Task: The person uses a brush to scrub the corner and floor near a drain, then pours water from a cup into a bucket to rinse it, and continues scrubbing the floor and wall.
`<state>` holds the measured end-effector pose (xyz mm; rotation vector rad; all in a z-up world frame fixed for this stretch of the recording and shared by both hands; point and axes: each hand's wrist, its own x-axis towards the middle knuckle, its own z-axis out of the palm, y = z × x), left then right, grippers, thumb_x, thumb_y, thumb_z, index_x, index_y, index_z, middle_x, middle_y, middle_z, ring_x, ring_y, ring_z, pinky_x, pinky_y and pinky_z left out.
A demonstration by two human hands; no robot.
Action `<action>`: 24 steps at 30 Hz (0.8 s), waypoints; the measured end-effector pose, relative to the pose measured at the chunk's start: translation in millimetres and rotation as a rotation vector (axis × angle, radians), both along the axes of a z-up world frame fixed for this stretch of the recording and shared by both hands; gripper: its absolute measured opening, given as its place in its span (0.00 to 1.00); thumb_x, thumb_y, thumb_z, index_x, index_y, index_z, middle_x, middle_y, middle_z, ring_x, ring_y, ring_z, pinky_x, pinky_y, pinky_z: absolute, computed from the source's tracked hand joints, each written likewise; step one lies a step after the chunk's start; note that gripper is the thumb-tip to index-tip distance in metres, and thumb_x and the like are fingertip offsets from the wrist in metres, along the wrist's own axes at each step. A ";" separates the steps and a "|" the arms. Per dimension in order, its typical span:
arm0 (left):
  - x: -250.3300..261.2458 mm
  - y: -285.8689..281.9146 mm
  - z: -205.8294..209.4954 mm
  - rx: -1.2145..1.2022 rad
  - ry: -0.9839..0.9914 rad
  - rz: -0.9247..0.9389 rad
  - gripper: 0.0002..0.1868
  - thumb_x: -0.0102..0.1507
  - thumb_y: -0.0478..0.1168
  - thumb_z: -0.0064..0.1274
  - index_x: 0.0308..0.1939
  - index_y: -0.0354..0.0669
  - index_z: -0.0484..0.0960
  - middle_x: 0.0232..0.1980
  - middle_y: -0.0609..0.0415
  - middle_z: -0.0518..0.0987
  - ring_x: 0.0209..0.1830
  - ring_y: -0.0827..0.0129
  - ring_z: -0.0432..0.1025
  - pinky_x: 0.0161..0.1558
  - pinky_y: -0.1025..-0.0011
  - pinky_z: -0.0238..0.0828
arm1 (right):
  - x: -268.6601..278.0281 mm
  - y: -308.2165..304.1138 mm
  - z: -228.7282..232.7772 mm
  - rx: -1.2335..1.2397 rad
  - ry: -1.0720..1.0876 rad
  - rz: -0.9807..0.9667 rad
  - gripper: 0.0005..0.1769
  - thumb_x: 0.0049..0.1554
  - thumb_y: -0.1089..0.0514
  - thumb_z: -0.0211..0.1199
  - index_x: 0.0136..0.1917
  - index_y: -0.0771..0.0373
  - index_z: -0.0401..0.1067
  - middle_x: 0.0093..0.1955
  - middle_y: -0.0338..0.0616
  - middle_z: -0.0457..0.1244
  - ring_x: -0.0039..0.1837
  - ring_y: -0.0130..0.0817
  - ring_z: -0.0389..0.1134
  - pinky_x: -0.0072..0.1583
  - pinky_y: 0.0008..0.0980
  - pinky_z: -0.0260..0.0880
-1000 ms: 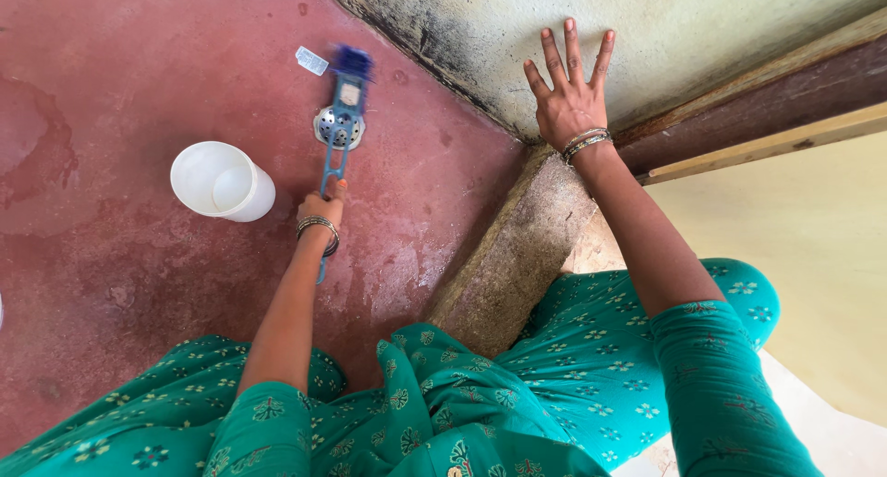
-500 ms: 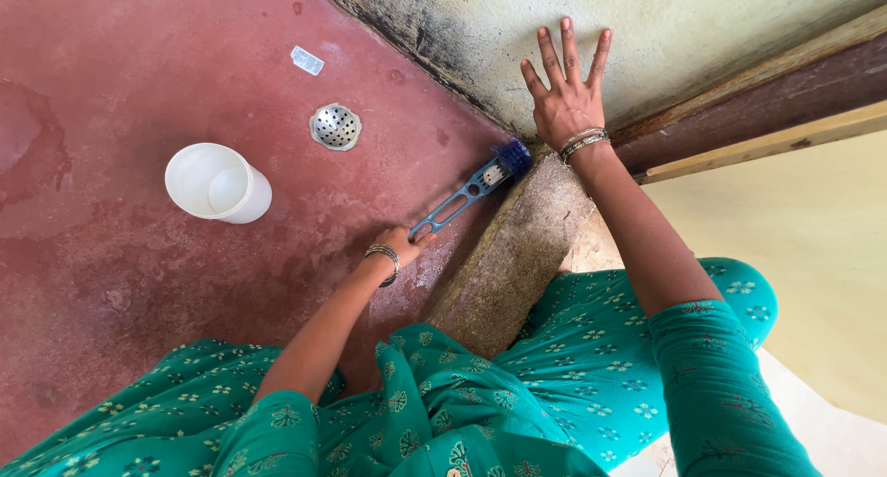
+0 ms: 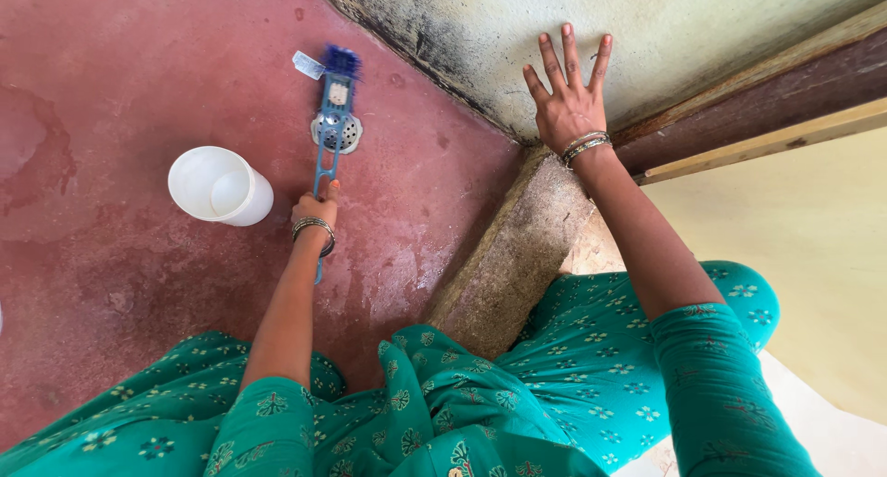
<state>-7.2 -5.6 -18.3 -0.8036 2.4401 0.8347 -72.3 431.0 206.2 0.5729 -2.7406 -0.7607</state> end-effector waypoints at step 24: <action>0.1 139.6 25.5 1.164 -0.141 0.012 0.47 0.64 0.77 0.29 0.75 0.49 0.59 0.74 0.42 0.64 0.73 0.52 0.59 0.66 0.46 0.53 | 80.3 -144.4 -76.0 -1.304 -1.312 -0.708 0.52 0.54 0.45 0.62 0.83 0.56 0.40 0.44 0.47 0.68 0.42 0.36 0.72 0.40 0.33 0.80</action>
